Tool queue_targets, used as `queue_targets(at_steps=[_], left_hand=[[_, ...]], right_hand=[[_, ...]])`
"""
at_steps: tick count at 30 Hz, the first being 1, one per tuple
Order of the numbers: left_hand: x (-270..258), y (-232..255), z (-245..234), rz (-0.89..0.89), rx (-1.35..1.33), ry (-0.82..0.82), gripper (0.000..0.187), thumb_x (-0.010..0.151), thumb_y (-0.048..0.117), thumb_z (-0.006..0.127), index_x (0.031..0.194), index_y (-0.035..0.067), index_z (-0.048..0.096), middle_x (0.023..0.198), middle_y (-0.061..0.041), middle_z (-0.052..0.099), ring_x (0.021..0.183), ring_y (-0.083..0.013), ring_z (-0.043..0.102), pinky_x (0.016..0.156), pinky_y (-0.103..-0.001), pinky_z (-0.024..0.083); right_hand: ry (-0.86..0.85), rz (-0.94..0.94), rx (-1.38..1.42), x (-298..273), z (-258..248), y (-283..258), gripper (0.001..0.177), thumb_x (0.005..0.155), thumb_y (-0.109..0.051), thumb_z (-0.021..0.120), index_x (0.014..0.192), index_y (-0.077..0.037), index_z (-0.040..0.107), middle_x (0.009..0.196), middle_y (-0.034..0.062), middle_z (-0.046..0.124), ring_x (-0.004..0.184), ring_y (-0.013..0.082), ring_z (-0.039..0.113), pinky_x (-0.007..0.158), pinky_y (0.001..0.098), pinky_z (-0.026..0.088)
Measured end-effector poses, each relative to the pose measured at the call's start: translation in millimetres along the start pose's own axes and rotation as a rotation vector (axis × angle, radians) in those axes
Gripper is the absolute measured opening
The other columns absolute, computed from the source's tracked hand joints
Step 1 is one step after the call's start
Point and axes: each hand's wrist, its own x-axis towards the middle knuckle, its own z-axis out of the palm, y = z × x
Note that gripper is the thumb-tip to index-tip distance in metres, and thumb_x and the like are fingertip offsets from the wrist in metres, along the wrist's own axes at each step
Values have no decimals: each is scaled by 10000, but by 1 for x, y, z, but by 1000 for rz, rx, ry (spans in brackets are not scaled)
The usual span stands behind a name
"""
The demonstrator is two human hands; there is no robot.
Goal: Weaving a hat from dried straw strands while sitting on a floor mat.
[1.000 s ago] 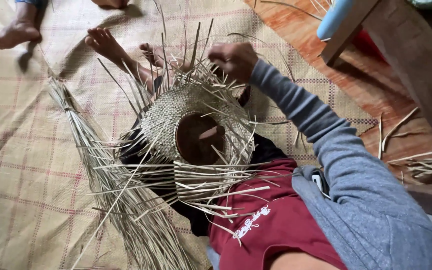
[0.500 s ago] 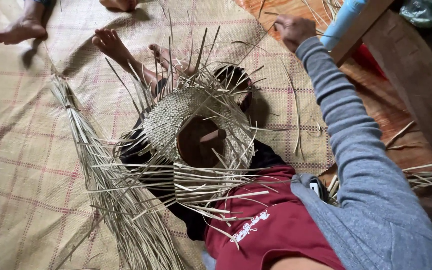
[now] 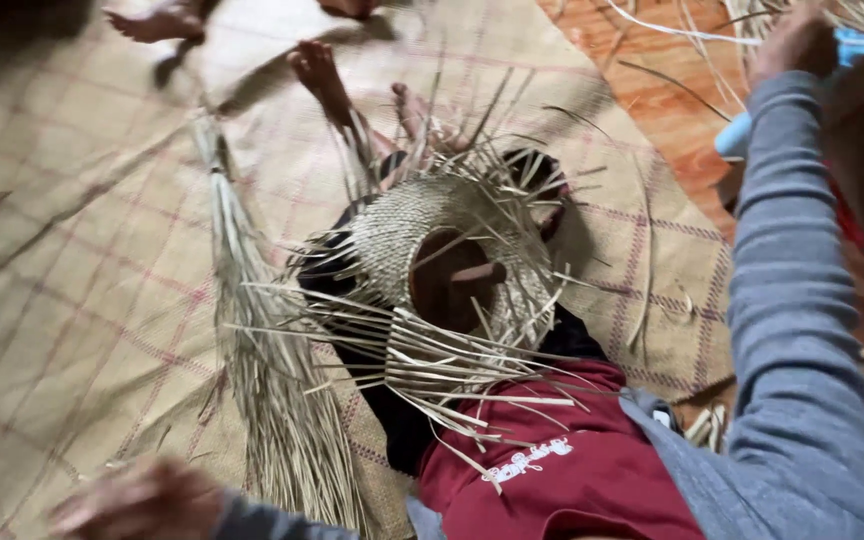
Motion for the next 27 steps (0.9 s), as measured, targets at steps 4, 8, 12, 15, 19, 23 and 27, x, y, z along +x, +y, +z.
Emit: queue_targets(at_steps=[4,8,12,15,19,23,27], left_hand=[[-32,-41,117,-374,-24,-327,209,1031,97,603,1205,53,709,1042,-187,773,682,-140,656,533,-242,509],[-11,-47,256,-176,762,-871,196,878,-47,700,1057,31,711,961,-67,770,693,-153,693,592,-250,570],[-25,-97,256,226,915,-843,91,1005,133,614,981,92,692,775,-78,658,686,-312,679,611,-399,564],[-24,-102,251,259,1028,-747,108,1006,232,640,953,153,693,719,1,614,636,-241,657,597,-355,552],[-25,-80,250,88,885,-699,105,1023,191,640,957,137,702,667,-3,613,598,-253,651,610,-361,567],[-31,-42,221,-137,631,-609,114,1018,178,662,962,142,754,731,5,706,618,-228,684,630,-322,585],[-43,2,156,-92,131,-354,82,995,26,623,1024,-8,692,726,-95,674,633,-197,606,639,-315,544]], right_hand=[[64,-170,239,1,-121,-160,582,1002,74,809,1534,109,574,1509,349,432,1314,578,432,1081,636,291],[14,-654,864,-63,-290,-327,159,1081,75,619,1214,134,681,1305,283,700,1166,441,622,1030,508,475],[-399,-1048,1201,-124,-345,-376,240,973,-230,690,1146,-73,744,974,110,732,927,299,706,1041,527,482],[-550,-1127,1227,-136,-334,-384,156,1018,-216,627,1080,-126,739,859,32,690,804,242,692,995,467,445],[-586,-1054,1123,-149,-313,-390,99,996,-216,644,965,-172,728,804,-6,642,758,223,662,888,413,467],[-510,-1037,1047,-150,-249,-387,66,990,-282,703,990,-221,729,797,-23,636,754,222,658,849,390,487],[-495,-922,894,-115,-189,-381,96,1025,-155,687,972,-134,764,830,60,724,608,226,586,578,362,429]])
